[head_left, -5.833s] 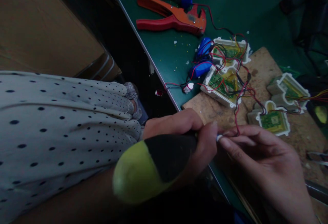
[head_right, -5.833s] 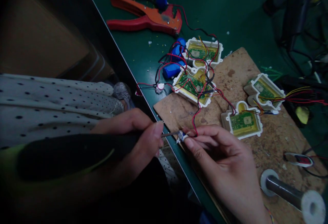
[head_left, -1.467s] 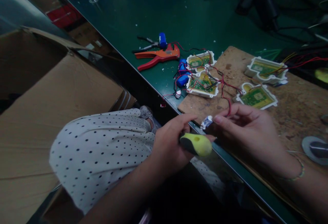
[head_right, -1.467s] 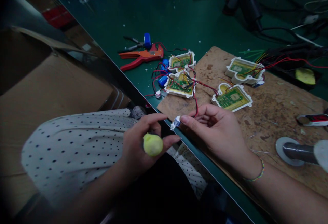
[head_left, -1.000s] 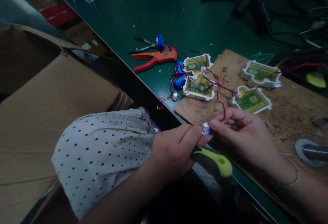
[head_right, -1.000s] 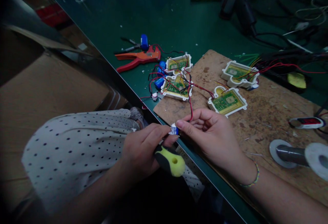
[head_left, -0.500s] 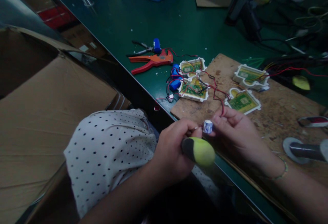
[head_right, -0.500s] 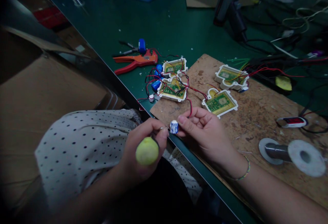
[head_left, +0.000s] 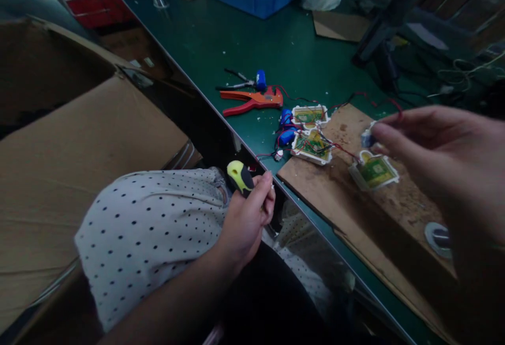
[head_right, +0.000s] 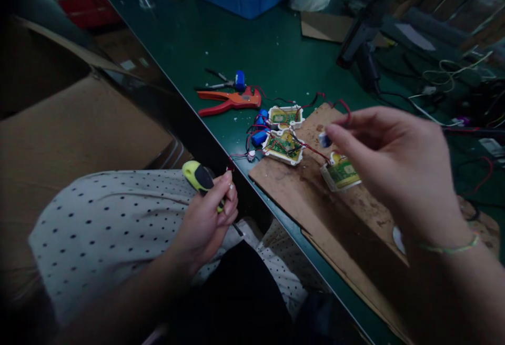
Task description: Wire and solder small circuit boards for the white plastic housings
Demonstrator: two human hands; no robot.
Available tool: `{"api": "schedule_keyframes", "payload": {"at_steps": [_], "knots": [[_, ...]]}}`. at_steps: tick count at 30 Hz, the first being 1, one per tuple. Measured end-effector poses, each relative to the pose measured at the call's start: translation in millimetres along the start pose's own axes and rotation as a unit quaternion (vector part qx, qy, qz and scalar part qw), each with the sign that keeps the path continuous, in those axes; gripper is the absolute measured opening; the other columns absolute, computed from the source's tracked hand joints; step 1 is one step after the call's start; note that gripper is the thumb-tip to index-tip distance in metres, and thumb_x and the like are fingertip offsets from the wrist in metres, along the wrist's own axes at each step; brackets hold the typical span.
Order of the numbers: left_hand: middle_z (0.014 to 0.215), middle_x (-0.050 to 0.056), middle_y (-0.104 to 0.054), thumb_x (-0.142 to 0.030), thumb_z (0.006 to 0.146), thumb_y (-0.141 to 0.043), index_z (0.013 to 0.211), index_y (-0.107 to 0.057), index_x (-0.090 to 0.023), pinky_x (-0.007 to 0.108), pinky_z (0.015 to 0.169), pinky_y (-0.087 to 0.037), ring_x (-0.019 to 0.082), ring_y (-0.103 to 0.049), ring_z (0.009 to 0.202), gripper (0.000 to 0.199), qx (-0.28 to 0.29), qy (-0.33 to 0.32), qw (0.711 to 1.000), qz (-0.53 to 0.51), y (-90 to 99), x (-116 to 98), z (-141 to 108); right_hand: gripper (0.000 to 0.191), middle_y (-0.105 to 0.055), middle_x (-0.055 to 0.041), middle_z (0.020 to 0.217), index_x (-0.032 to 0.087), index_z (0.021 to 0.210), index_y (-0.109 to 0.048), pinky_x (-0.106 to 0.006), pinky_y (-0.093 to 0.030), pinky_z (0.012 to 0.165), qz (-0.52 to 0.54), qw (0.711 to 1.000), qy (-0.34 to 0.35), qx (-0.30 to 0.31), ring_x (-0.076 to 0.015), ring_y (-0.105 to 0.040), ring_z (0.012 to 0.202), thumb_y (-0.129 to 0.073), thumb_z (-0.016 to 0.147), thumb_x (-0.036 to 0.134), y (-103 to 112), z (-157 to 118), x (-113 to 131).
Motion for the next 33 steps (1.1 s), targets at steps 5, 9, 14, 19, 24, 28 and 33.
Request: {"api": "schedule_keyframes", "payload": {"at_steps": [5, 9, 14, 19, 24, 28, 33], "knots": [[0.064, -0.005, -0.048, -0.031, 0.095, -0.06, 0.084, -0.06, -0.012, 0.016, 0.043, -0.016, -0.001, -0.025, 0.043, 0.022, 0.009, 0.009, 0.998, -0.054, 6.7, -8.5, -5.2, 0.045, -0.073, -0.009, 0.109, 0.024, 0.123, -0.069, -0.061, -0.051, 0.095, -0.235, 0.966, 0.107, 0.017, -0.0355, -0.069, 0.105, -0.064, 0.087, 0.051, 0.9, 52.9, 12.4], [0.067, -0.005, -0.049, -0.027, 0.093, -0.061, 0.091, -0.063, -0.011, 0.016, 0.044, -0.016, -0.001, -0.026, 0.043, 0.015, 0.006, 0.004, 0.998, -0.069, 14.2, -12.2, -7.1, 0.054, -0.064, -0.0119, 0.134, 0.025, 0.143, -0.053, -0.058, -0.048, 0.101, -0.275, 0.941, 0.191, -0.045, -0.0368, -0.063, 0.12, -0.057, 0.093, 0.048, -6.4, 24.7, 43.2], [0.066, -0.005, -0.046, -0.024, 0.092, -0.063, 0.089, -0.06, -0.013, 0.016, 0.043, -0.016, 0.001, -0.026, 0.045, 0.012, -0.007, 0.017, 0.997, -0.07, 22.4, -8.3, -5.1, 0.036, -0.075, -0.0037, 0.111, 0.024, 0.119, -0.069, -0.032, -0.058, 0.08, -0.122, 0.962, 0.242, 0.035, -0.018, -0.073, 0.087, -0.072, 0.085, 0.034, -51.6, -55.1, 62.7], [0.058, -0.007, -0.037, -0.024, 0.094, -0.06, 0.076, -0.051, -0.015, 0.016, 0.042, -0.016, 0.003, -0.023, 0.045, 0.022, -0.029, 0.018, 0.996, -0.084, 24.7, -8.4, -2.3, 0.031, -0.073, -0.0005, 0.116, 0.028, 0.122, -0.065, -0.026, -0.058, 0.084, 0.083, 0.96, 0.13, 0.233, -0.0133, -0.072, 0.093, -0.066, 0.091, 0.028, -107.7, -102.8, 30.3], [0.051, -0.008, -0.028, -0.029, 0.101, -0.05, 0.065, -0.041, -0.017, 0.018, 0.04, -0.011, 0.005, -0.013, 0.042, 0.039, -0.046, -0.013, 0.987, -0.155, 24.4, -19.8, 0.3, 0.028, -0.072, -0.0002, 0.108, 0.031, 0.124, -0.064, -0.027, -0.056, 0.082, 0.155, 0.9, 0.015, 0.407, -0.014, -0.069, 0.094, -0.05, 0.1, 0.037, -144.4, -128.2, 14.2], [0.053, -0.008, -0.025, -0.028, 0.103, -0.046, 0.066, -0.04, -0.016, 0.019, 0.039, -0.012, 0.006, -0.011, 0.043, 0.039, -0.058, -0.039, 0.977, -0.2, 22.8, -28.9, -0.3, 0.028, -0.071, 0.0006, 0.091, 0.026, 0.115, -0.066, -0.024, -0.053, 0.076, 0.196, 0.85, -0.02, 0.488, -0.0122, -0.066, 0.083, -0.049, 0.1, 0.042, -156.4, -143.8, 18.2], [0.053, -0.008, -0.024, -0.028, 0.105, -0.04, 0.068, -0.041, -0.016, 0.019, 0.038, -0.011, 0.006, -0.01, 0.042, 0.039, -0.054, -0.055, 0.974, -0.211, 18.6, -34.3, -3.7, 0.031, -0.072, -0.0003, 0.081, 0.02, 0.087, -0.07, -0.018, -0.051, 0.061, 0.272, 0.797, -0.177, 0.509, -0.0094, -0.066, 0.072, -0.057, 0.094, 0.048, -161.7, -151.7, 7.6]]}}
Point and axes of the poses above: each hand's wrist, its own z-axis towards the middle knuckle, its own y-axis out of the back of the hand, x = y × z, the point moved 7 cm from there along z, towards the middle knuckle
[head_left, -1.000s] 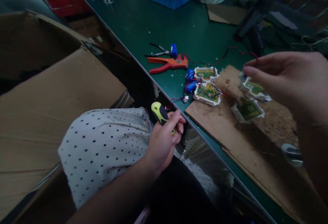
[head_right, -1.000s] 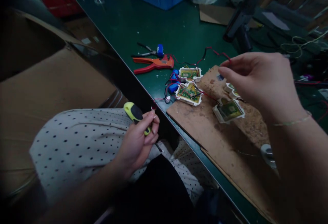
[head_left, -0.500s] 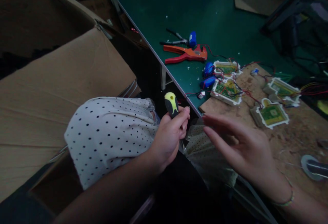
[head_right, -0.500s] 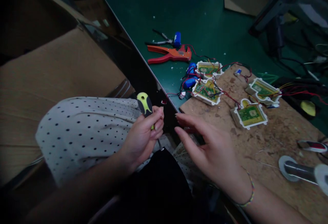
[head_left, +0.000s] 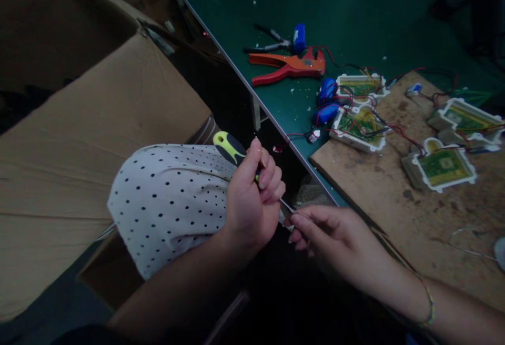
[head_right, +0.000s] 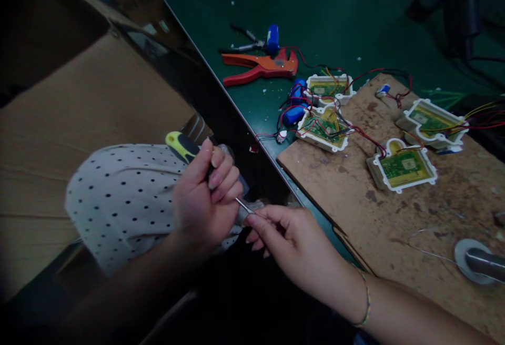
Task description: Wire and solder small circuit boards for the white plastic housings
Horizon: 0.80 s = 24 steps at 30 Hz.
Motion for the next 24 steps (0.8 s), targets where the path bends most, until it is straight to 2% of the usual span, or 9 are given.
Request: {"api": "schedule_keyframes", "payload": {"at_steps": [2, 5, 8, 12, 16, 18, 20, 21, 24], "knots": [[0.053, -0.008, -0.026, -0.026, 0.104, -0.041, 0.07, -0.043, -0.017, 0.019, 0.038, -0.011, 0.005, -0.012, 0.041, 0.036, 0.01, -0.031, 0.999, 0.017, -2.7, -4.7, -3.2, 0.031, -0.075, -0.0021, 0.085, 0.02, 0.089, -0.074, -0.016, -0.051, 0.06, 0.048, 0.998, -0.049, 0.013, -0.0097, -0.068, 0.074, -0.064, 0.09, 0.049, 1.4, 0.4, -3.1], [0.056, -0.008, -0.029, -0.023, 0.1, -0.048, 0.075, -0.046, -0.018, 0.018, 0.037, -0.011, 0.005, -0.013, 0.04, 0.026, 0.017, -0.069, 0.997, 0.037, -4.7, -11.7, -8.6, 0.029, -0.076, -0.0032, 0.081, 0.019, 0.087, -0.078, -0.014, -0.049, 0.057, 0.067, 0.994, -0.075, 0.031, -0.0086, -0.067, 0.071, -0.071, 0.084, 0.047, 4.0, 1.5, 0.1], [0.059, -0.008, -0.029, -0.023, 0.097, -0.054, 0.078, -0.048, -0.018, 0.017, 0.036, -0.014, 0.004, -0.014, 0.04, 0.021, 0.01, -0.044, 0.999, 0.026, -2.8, -10.6, -10.2, 0.026, -0.076, -0.0033, 0.076, 0.02, 0.083, -0.08, -0.015, -0.048, 0.053, 0.066, 0.995, -0.073, 0.034, -0.0082, -0.064, 0.063, -0.076, 0.08, 0.045, 6.2, 2.5, 4.0], [0.06, -0.008, -0.026, -0.022, 0.097, -0.053, 0.078, -0.05, -0.017, 0.016, 0.036, -0.017, 0.004, -0.015, 0.041, 0.02, -0.012, 0.007, 1.0, -0.002, 4.2, -10.7, -7.4, 0.025, -0.077, -0.0042, 0.08, 0.022, 0.088, -0.08, -0.015, -0.049, 0.053, 0.061, 0.994, -0.07, 0.057, -0.0106, -0.068, 0.071, -0.073, 0.083, 0.045, 4.5, 0.4, -1.1], [0.058, -0.008, -0.027, -0.022, 0.103, -0.043, 0.08, -0.053, -0.016, 0.018, 0.036, -0.017, 0.005, -0.015, 0.04, 0.026, -0.034, -0.088, 0.996, -0.006, 10.0, -41.4, -5.0, 0.028, -0.076, -0.004, 0.082, 0.021, 0.094, -0.079, -0.016, -0.052, 0.054, 0.014, 0.994, -0.063, 0.093, -0.0106, -0.068, 0.07, -0.066, 0.089, 0.045, -0.7, -5.1, -11.4], [0.057, -0.008, -0.027, -0.02, 0.104, -0.038, 0.082, -0.056, -0.016, 0.019, 0.036, -0.017, 0.005, -0.013, 0.041, 0.028, -0.037, -0.116, 0.992, 0.022, 11.4, -50.0, -5.4, 0.03, -0.077, -0.0054, 0.093, 0.022, 0.106, -0.077, -0.018, -0.055, 0.06, 0.015, 0.995, -0.034, 0.089, -0.0131, -0.071, 0.084, -0.06, 0.093, 0.044, -1.2, -5.0, -10.0], [0.057, -0.008, -0.028, -0.018, 0.101, -0.045, 0.085, -0.058, -0.015, 0.018, 0.037, -0.015, 0.005, -0.013, 0.042, 0.021, -0.039, -0.082, 0.993, 0.077, 14.0, -41.7, -4.8, 0.031, -0.077, -0.0056, 0.102, 0.023, 0.111, -0.075, -0.018, -0.057, 0.067, 0.024, 0.997, -0.012, 0.066, -0.0137, -0.072, 0.094, -0.058, 0.095, 0.043, 1.7, -2.1, -6.3], [0.057, -0.008, -0.029, -0.018, 0.099, -0.05, 0.086, -0.059, -0.015, 0.017, 0.037, -0.015, 0.004, -0.014, 0.042, 0.015, -0.04, -0.05, 0.992, 0.106, 16.3, -32.6, -4.5, 0.029, -0.077, -0.0049, 0.099, 0.023, 0.108, -0.075, -0.017, -0.056, 0.066, 0.027, 0.998, -0.007, 0.048, -0.0126, -0.072, 0.091, -0.06, 0.094, 0.043, 4.5, 0.0, -4.7], [0.057, -0.008, -0.035, -0.026, 0.093, -0.063, 0.089, -0.062, -0.014, 0.015, 0.04, -0.016, 0.002, -0.021, 0.042, 0.013, -0.027, 0.035, 0.984, 0.173, 23.9, -1.7, -4.9, 0.022, -0.074, -0.0007, 0.074, 0.018, 0.082, -0.075, -0.014, -0.051, 0.055, 0.04, 0.999, 0.001, -0.023, -0.0075, -0.066, 0.064, -0.076, 0.082, 0.04, 17.1, 5.4, 0.6]]}}
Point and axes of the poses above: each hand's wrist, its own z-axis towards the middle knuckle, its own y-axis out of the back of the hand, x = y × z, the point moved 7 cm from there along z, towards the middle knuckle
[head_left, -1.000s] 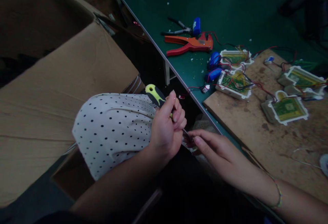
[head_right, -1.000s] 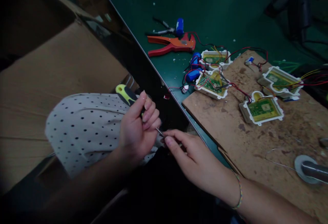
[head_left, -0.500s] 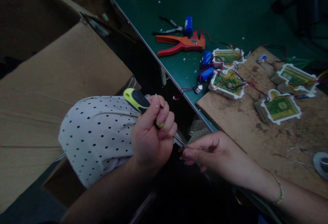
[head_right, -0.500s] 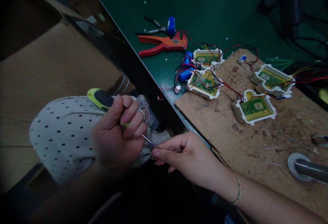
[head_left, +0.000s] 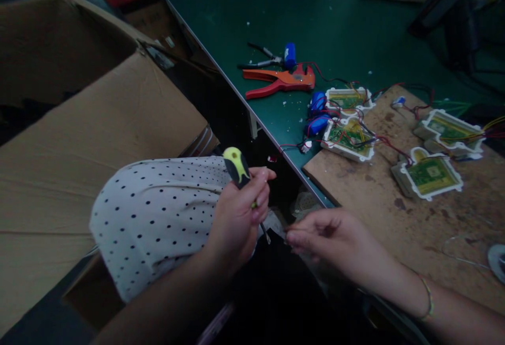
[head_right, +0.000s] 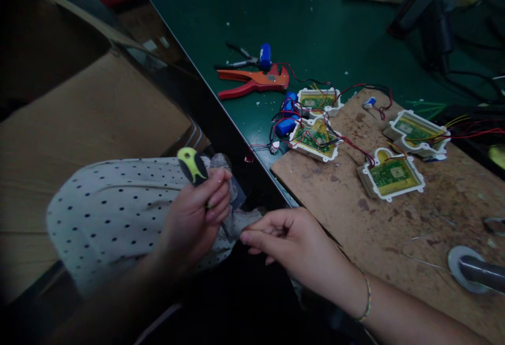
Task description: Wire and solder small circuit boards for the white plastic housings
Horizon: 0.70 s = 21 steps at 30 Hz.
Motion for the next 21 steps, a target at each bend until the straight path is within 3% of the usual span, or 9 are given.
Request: {"api": "schedule_keyframes", "payload": {"at_steps": [3, 8, 14, 17, 19, 21], "knots": [[0.054, -0.008, -0.035, -0.034, 0.093, -0.064, 0.087, -0.066, -0.013, 0.016, 0.041, -0.016, 0.002, -0.023, 0.042, 0.022, 0.029, 0.03, 0.998, 0.05, -2.7, 18.4, 0.2, 0.028, -0.069, 0.0005, 0.063, 0.016, 0.071, -0.069, -0.015, -0.049, 0.05, 0.026, 0.997, 0.038, -0.057, -0.006, -0.06, 0.053, -0.078, 0.079, 0.042, 10.6, 0.7, 8.5], [0.049, -0.007, -0.035, -0.034, 0.092, -0.064, 0.099, -0.076, -0.016, 0.017, 0.044, -0.019, 0.004, -0.024, 0.044, 0.022, 0.066, 0.024, 0.991, 0.111, -6.9, 21.1, -4.0, 0.025, -0.074, -0.0024, 0.089, 0.023, 0.11, -0.072, -0.018, -0.058, 0.065, 0.057, 0.989, 0.117, -0.076, -0.0093, -0.07, 0.077, -0.065, 0.091, 0.039, 16.4, -1.4, 19.7], [0.052, -0.007, -0.035, -0.03, 0.09, -0.068, 0.113, -0.075, -0.021, 0.017, 0.045, -0.021, 0.004, -0.024, 0.045, 0.025, 0.096, 0.041, 0.989, 0.104, -11.1, 25.6, -8.9, 0.024, -0.073, -0.0032, 0.095, 0.022, 0.11, -0.069, -0.02, -0.06, 0.073, 0.067, 0.988, 0.125, -0.051, -0.0108, -0.07, 0.088, -0.065, 0.092, 0.037, 15.3, -0.2, 24.9], [0.058, -0.004, -0.051, -0.031, 0.087, -0.072, 0.111, -0.074, -0.021, 0.017, 0.049, -0.035, 0.005, -0.041, 0.049, 0.025, 0.1, 0.039, 0.988, 0.109, -12.0, 30.8, -8.2, 0.027, -0.073, -0.0027, 0.095, 0.022, 0.108, -0.069, -0.021, -0.06, 0.074, 0.087, 0.986, 0.132, -0.051, -0.0107, -0.07, 0.085, -0.073, 0.085, 0.035, 15.0, -0.4, 26.0], [0.072, 0.001, -0.065, -0.031, 0.085, -0.075, 0.11, -0.072, -0.021, 0.02, 0.063, -0.048, 0.009, -0.057, 0.062, 0.026, 0.101, 0.04, 0.987, 0.116, -13.8, 35.8, -8.6, 0.03, -0.074, -0.0012, 0.09, 0.022, 0.103, -0.069, -0.02, -0.06, 0.07, 0.101, 0.986, 0.125, -0.048, -0.0103, -0.071, 0.078, -0.081, 0.077, 0.032, 13.2, 0.1, 23.6], [0.083, 0.003, -0.069, -0.033, 0.085, -0.076, 0.109, -0.07, -0.021, 0.022, 0.07, -0.051, 0.012, -0.064, 0.072, 0.028, 0.107, 0.06, 0.987, 0.101, -17.4, 42.7, -11.0, 0.03, -0.075, -0.0012, 0.094, 0.022, 0.095, -0.07, -0.022, -0.061, 0.068, 0.122, 0.985, 0.112, -0.051, -0.0107, -0.072, 0.074, -0.086, 0.071, 0.029, 11.6, 0.3, 19.1]]}}
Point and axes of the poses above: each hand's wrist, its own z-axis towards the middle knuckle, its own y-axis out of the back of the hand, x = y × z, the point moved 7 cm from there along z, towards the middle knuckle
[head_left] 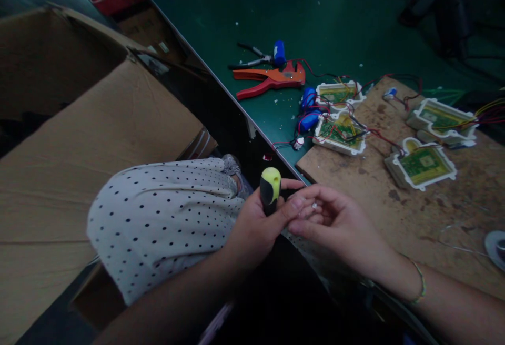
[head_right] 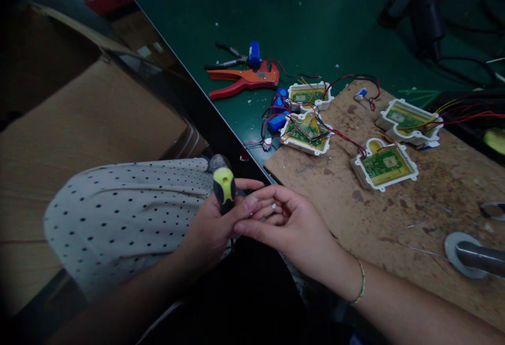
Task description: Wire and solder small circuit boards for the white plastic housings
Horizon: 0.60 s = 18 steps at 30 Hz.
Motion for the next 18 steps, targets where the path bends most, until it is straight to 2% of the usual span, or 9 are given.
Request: {"api": "schedule_keyframes", "payload": {"at_steps": [1, 3, 5, 7, 9, 11, 15, 16, 18], "knots": [[0.084, 0.004, -0.069, -0.034, 0.084, -0.076, 0.11, -0.069, -0.021, 0.019, 0.065, -0.049, 0.011, -0.063, 0.07, 0.03, 0.01, 0.02, 1.0, -0.014, -3.6, 3.7, -1.1, 0.029, -0.076, -0.0017, 0.099, 0.022, 0.091, -0.071, -0.024, -0.062, 0.07, 0.015, 1.0, -0.002, -0.007, -0.0115, -0.073, 0.074, -0.087, 0.069, 0.028, 0.4, -0.8, -1.8], [0.077, 0.002, -0.065, -0.037, 0.083, -0.077, 0.113, -0.067, -0.021, 0.013, 0.049, -0.036, 0.006, -0.052, 0.055, 0.035, 0.033, 0.068, 0.996, -0.043, -10.3, 9.4, -5.1, 0.023, -0.076, -0.0019, 0.102, 0.022, 0.086, -0.072, -0.028, -0.064, 0.072, 0.049, 0.999, 0.002, -0.011, -0.0136, -0.075, 0.075, -0.087, 0.069, 0.028, 0.0, -3.1, -3.6], [0.068, -0.001, -0.058, -0.039, 0.082, -0.078, 0.118, -0.065, -0.022, 0.013, 0.042, -0.022, 0.003, -0.039, 0.046, 0.042, 0.051, 0.099, 0.993, -0.051, -13.6, 9.9, -10.2, 0.018, -0.078, -0.0013, 0.09, 0.022, 0.086, -0.074, -0.028, -0.064, 0.071, 0.061, 0.998, 0.001, 0.011, -0.0144, -0.075, 0.074, -0.083, 0.074, 0.031, -3.3, -5.5, -4.4], [0.065, -0.002, -0.054, -0.04, 0.08, -0.079, 0.123, -0.064, -0.023, 0.014, 0.043, -0.019, 0.004, -0.04, 0.048, 0.048, 0.061, 0.1, 0.992, -0.051, -13.0, 5.4, -14.3, 0.017, -0.076, -0.0009, 0.077, 0.021, 0.088, -0.075, -0.026, -0.063, 0.068, 0.056, 0.998, -0.006, 0.04, -0.0135, -0.074, 0.07, -0.078, 0.08, 0.036, -7.2, -7.4, -4.2], [0.064, -0.002, -0.053, -0.041, 0.08, -0.078, 0.126, -0.062, -0.025, 0.015, 0.045, -0.022, 0.008, -0.047, 0.053, 0.051, 0.067, 0.107, 0.991, -0.048, -11.0, 3.4, -17.2, 0.022, -0.076, -0.0014, 0.077, 0.019, 0.088, -0.074, -0.025, -0.062, 0.066, 0.056, 0.997, -0.006, 0.059, -0.0124, -0.073, 0.069, -0.074, 0.083, 0.04, -9.5, -8.5, -1.8], [0.064, -0.002, -0.054, -0.037, 0.078, -0.081, 0.122, -0.064, -0.025, 0.016, 0.049, -0.031, 0.01, -0.051, 0.058, 0.049, 0.066, 0.108, 0.991, -0.048, -9.5, 3.8, -18.7, 0.025, -0.075, -0.0021, 0.079, 0.019, 0.089, -0.073, -0.025, -0.062, 0.066, 0.047, 0.997, 0.013, 0.067, -0.0127, -0.073, 0.072, -0.069, 0.087, 0.044, -10.1, -8.9, 4.1], [0.067, 0.0, -0.059, -0.024, 0.067, -0.088, 0.095, -0.07, -0.02, 0.023, 0.063, -0.048, 0.013, -0.057, 0.064, 0.033, 0.037, 0.084, 0.995, -0.025, -7.3, 7.8, -18.0, 0.022, -0.075, -0.0051, 0.098, 0.02, 0.089, -0.071, -0.033, -0.057, 0.095, -0.097, 0.987, 0.124, 0.033, -0.0171, -0.066, 0.113, -0.057, 0.096, 0.035, -6.8, -12.6, 25.5], [0.069, 0.001, -0.062, -0.023, 0.066, -0.088, 0.093, -0.07, -0.02, 0.023, 0.065, -0.05, 0.014, -0.059, 0.067, 0.032, 0.016, 0.077, 0.997, -0.017, -5.3, 7.9, -17.1, 0.021, -0.074, -0.0053, 0.106, 0.02, 0.092, -0.07, -0.034, -0.054, 0.099, -0.135, 0.98, 0.145, 0.026, -0.0167, -0.064, 0.117, -0.054, 0.097, 0.033, -6.9, -14.2, 29.2], [0.077, 0.002, -0.066, -0.024, 0.067, -0.087, 0.1, -0.069, -0.021, 0.024, 0.068, -0.053, 0.016, -0.063, 0.073, 0.037, -0.031, 0.064, 0.997, -0.014, -0.8, 4.5, -15.8, 0.024, -0.072, -0.0047, 0.115, 0.021, 0.104, -0.069, -0.032, -0.055, 0.096, -0.185, 0.967, 0.174, 0.022, -0.0138, -0.068, 0.106, -0.047, 0.1, 0.029, -7.4, -16.9, 32.9]]}}
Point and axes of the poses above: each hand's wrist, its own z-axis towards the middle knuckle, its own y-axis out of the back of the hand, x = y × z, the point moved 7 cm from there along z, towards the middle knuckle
